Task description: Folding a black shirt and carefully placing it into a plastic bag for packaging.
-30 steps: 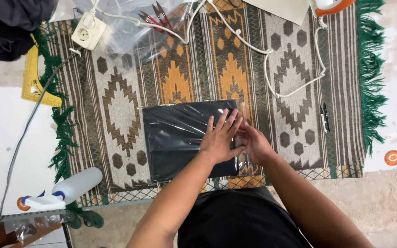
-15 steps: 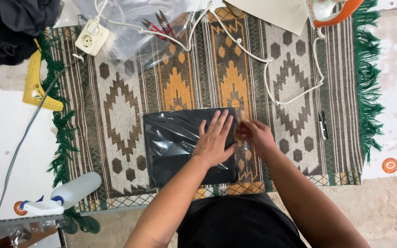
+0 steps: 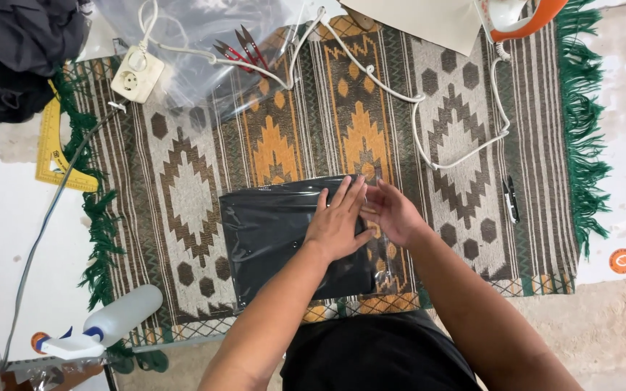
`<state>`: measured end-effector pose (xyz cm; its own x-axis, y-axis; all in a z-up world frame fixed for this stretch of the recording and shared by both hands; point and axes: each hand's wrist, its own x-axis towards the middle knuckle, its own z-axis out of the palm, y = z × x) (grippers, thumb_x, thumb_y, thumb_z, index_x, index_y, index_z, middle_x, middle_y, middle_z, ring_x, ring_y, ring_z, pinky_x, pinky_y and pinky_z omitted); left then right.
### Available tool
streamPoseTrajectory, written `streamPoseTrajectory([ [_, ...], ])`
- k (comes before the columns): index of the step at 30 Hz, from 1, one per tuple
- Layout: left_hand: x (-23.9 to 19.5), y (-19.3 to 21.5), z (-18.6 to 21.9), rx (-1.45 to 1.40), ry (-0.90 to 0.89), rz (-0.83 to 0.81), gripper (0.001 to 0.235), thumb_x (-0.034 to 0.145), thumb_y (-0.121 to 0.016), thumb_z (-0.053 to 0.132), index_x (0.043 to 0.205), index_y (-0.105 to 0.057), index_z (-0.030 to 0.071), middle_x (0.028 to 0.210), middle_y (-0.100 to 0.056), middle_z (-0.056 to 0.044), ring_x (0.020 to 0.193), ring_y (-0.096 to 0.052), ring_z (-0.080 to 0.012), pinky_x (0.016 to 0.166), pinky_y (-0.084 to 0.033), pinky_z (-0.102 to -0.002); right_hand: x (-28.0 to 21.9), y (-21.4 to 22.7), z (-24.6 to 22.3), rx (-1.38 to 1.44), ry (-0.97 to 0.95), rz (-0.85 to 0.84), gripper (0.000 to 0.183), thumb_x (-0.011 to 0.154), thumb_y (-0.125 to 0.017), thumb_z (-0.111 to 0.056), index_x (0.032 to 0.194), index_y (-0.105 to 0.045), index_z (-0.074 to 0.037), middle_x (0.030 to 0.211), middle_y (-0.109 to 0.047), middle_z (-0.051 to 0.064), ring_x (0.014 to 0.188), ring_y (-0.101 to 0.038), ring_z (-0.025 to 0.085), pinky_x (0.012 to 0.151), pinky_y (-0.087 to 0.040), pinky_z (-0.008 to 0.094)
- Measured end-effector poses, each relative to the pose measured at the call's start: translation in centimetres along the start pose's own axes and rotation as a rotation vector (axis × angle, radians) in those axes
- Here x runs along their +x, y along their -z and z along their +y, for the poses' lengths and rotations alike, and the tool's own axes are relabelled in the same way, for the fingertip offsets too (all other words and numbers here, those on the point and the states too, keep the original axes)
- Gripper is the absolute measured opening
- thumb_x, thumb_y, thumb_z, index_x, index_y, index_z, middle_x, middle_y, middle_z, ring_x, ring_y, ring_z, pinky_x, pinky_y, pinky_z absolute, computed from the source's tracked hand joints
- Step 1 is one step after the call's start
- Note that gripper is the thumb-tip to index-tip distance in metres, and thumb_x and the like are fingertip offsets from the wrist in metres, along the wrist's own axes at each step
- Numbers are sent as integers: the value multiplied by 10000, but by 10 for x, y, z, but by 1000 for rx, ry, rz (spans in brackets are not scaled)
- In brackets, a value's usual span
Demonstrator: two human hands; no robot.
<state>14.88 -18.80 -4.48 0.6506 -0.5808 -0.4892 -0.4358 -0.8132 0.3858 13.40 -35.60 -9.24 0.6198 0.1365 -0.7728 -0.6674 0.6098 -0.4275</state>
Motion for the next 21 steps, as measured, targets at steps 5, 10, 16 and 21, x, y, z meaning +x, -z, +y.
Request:
streamPoseTrajectory([
  [5, 3, -3, -5, -22, -12, -8, 941, 927, -461, 643, 1634, -144, 108, 1725, -17, -19, 1582, -32, -266, 1233, -180, -602, 22, 20, 5, 23, -33, -111, 422, 1019, -539, -423, 1149, -717, -63, 958, -749, 23, 884, -753, 195, 794, -644, 387],
  [10, -6, -8, -9, -65, -34, 147, 804, 995, -475, 405, 1635, -126, 65, 1727, -23, -86, 1581, -63, -279, 1224, -195, -567, 7, 6, 3, -341, 142, 139, 438, 998, -662, -239, 1297, -600, 74, 996, -729, 111, 848, -739, 206, 733, -648, 339],
  [16, -9, -41, 0, -5, 17, 172, 742, 1013, -362, 431, 1629, -155, 75, 1724, -49, -94, 1582, -65, -262, 1237, -149, -545, 16, 18, 20, -467, 195, 262, 244, 888, -808, -128, 1030, -711, 45, 805, -721, 141, 666, -709, 182, 556, -630, 268],
  [21, 0, -68, -5, 110, 40, 239, 777, 991, -354, 509, 1638, -153, 129, 1727, -59, -56, 1584, -56, -225, 1241, -107, -519, -4, -8, 4, -767, 240, 390, 176, 893, -781, -146, 1005, -742, -15, 748, -707, 77, 571, -683, 134, 506, -551, 268],
])
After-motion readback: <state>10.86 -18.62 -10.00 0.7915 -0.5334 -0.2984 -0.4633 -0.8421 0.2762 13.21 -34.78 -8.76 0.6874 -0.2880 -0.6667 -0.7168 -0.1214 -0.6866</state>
